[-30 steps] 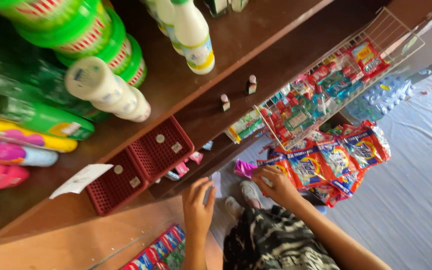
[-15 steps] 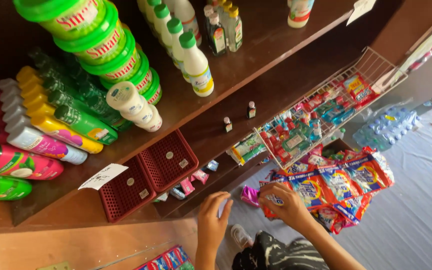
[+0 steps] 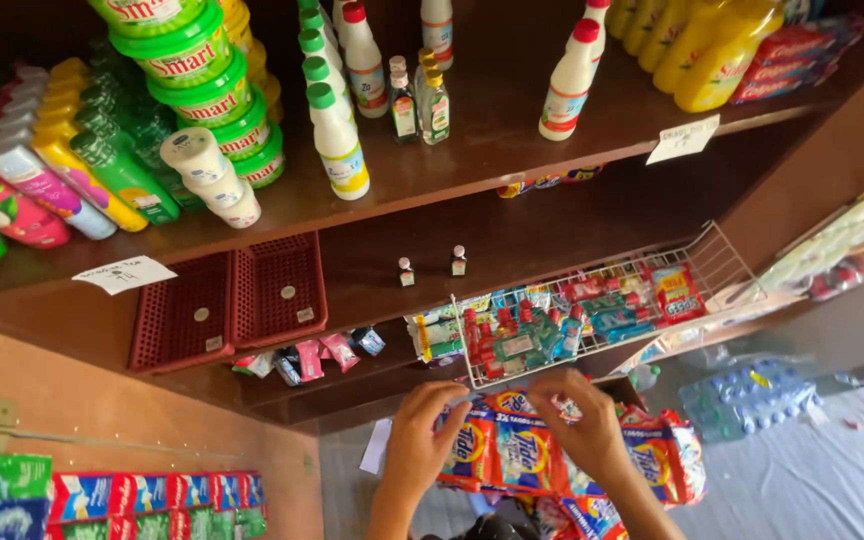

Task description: Organizing and arranging toiletries and cleaning supplies on store shelves.

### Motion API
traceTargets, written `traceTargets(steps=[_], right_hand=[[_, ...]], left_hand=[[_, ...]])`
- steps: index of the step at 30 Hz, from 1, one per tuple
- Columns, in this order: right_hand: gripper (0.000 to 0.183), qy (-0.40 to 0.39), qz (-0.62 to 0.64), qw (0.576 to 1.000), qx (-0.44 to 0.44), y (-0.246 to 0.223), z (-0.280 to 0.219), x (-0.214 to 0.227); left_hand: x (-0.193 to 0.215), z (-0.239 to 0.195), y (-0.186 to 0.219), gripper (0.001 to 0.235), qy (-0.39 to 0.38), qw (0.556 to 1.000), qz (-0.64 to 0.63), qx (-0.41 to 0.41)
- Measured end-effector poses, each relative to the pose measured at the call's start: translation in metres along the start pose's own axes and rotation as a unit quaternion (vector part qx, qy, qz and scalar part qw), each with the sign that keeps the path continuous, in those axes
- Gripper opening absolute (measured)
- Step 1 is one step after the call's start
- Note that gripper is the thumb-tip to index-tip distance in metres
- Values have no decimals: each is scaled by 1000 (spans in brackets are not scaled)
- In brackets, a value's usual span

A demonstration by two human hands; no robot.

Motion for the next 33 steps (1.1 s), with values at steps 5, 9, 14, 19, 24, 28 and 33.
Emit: traceTargets(steps=[5,9,14,19,24,28,33], right_hand=[[14,71,-50,996,3,-11,116,67],[37,175,-88,978,68,-4,221,92],[52,234,-155,950,140,11,290,91],[62,218,-154,956,120,26,304,82],[46,190,-88,974,86,24,291,71],[53,125,46,982,130,-26,264,43],[59,19,18,994,102,-55,248,-6]], left_hand=[[-29,-12,33,18,-1,1000,-7,11],[-33,-13,34,17,-9,1000,4,25],[-20,5,29,17,-3,1000,-12,10],[0,22,30,16,39,999,-30,-6],[20,53,58,18,20,998,-54,-2],[50,88,109,19,75,991,17,-113],[86,123,175,26,194,955,108,-194]])
Point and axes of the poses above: each hand's wrist, its own z-axis towards the middle knuckle, its own x-axis out of the back of the hand, y = z × x, the point moved 9 cm from there along z, towards the middle knuckle, and after that the axes turned 8 degrees about x, right-handed, at the moved point
